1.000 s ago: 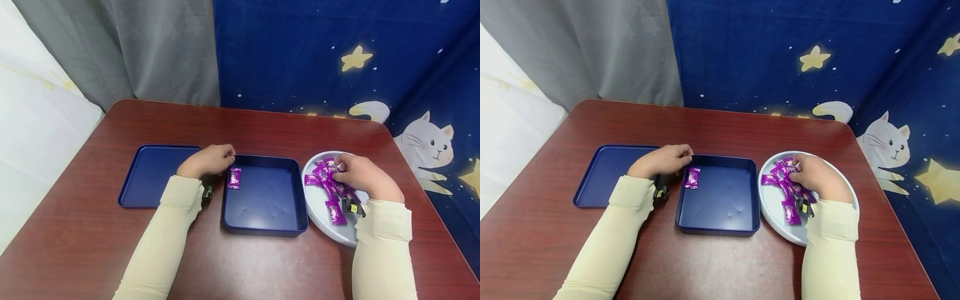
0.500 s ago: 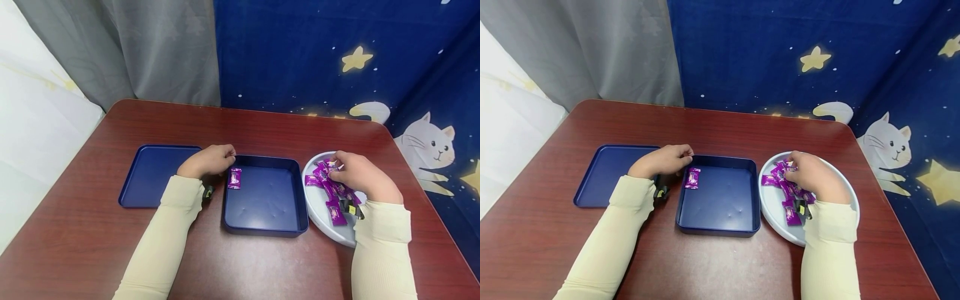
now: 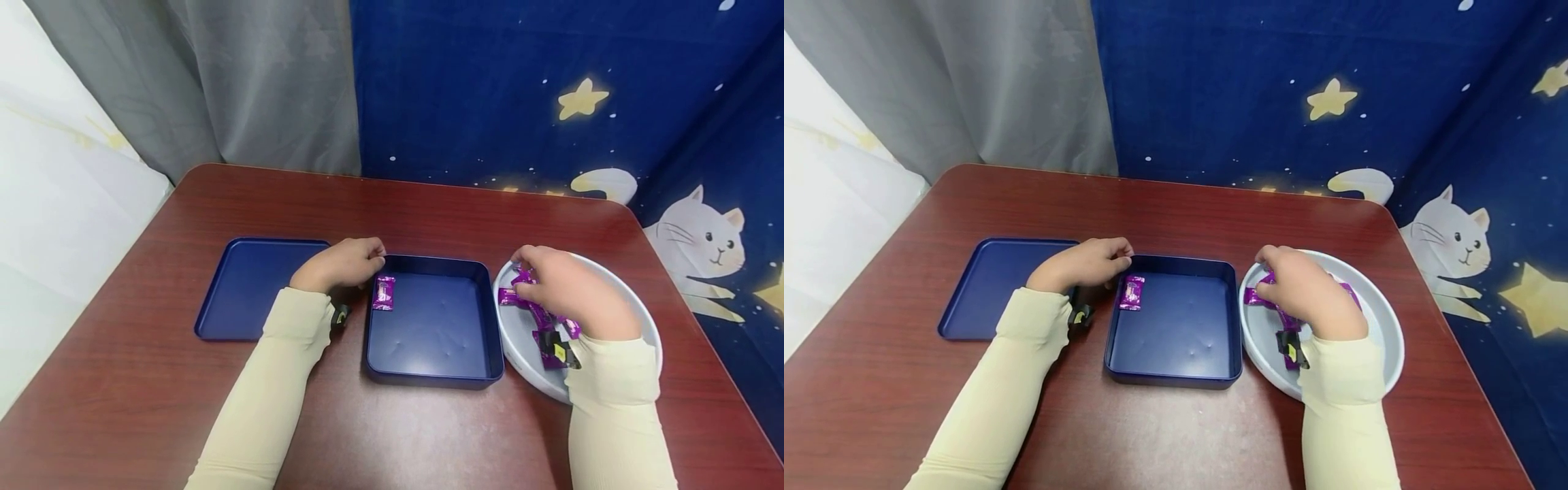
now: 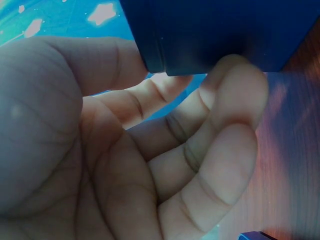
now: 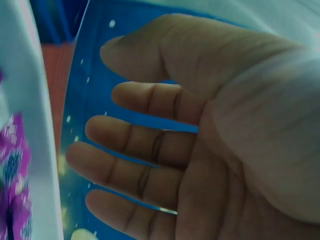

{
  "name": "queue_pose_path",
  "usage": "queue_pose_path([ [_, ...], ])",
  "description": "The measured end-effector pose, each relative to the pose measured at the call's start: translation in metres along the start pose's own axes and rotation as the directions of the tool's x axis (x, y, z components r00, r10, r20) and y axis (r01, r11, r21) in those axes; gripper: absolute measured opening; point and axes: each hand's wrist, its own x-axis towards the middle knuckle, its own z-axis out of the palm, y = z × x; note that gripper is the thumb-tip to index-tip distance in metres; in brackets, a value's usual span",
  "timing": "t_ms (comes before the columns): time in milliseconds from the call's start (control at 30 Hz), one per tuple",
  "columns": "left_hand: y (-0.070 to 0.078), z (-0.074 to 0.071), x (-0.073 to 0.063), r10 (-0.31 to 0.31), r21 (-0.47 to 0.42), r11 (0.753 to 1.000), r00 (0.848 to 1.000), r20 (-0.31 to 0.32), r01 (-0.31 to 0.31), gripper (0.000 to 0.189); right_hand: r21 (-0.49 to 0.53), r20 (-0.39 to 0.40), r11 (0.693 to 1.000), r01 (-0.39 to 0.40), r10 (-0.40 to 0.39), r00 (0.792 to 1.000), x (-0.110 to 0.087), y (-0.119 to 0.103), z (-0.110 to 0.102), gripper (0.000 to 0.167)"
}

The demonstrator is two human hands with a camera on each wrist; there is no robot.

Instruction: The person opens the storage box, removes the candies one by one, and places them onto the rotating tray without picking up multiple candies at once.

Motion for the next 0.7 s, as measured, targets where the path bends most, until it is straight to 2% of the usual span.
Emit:
queue_pose_path([
  [167, 0.001, 0.000, 0.000, -0.001, -0.003, 1.000, 1.000, 0.001, 0.001, 0.015, -0.024, -0.026, 0.993, 0.117, -0.118, 0.993, 0.005, -0.019, 0.005, 0.034],
  [300, 0.001, -0.001, 0.000, -0.005, 0.002, 1.000, 1.000, -0.002, 0.005, 0.015, -0.065, -0.031, 0.982, 0.176, -0.178, 0.984, 0.013, -0.039, 0.012, 0.032],
  [700, 0.002, -0.001, 0.001, -0.014, 0.012, 1.000, 1.000, 0.002, 0.013, 0.016, -0.153, 0.101, 0.953, 0.261, -0.247, 0.964, 0.037, -0.089, 0.038, 0.041],
])
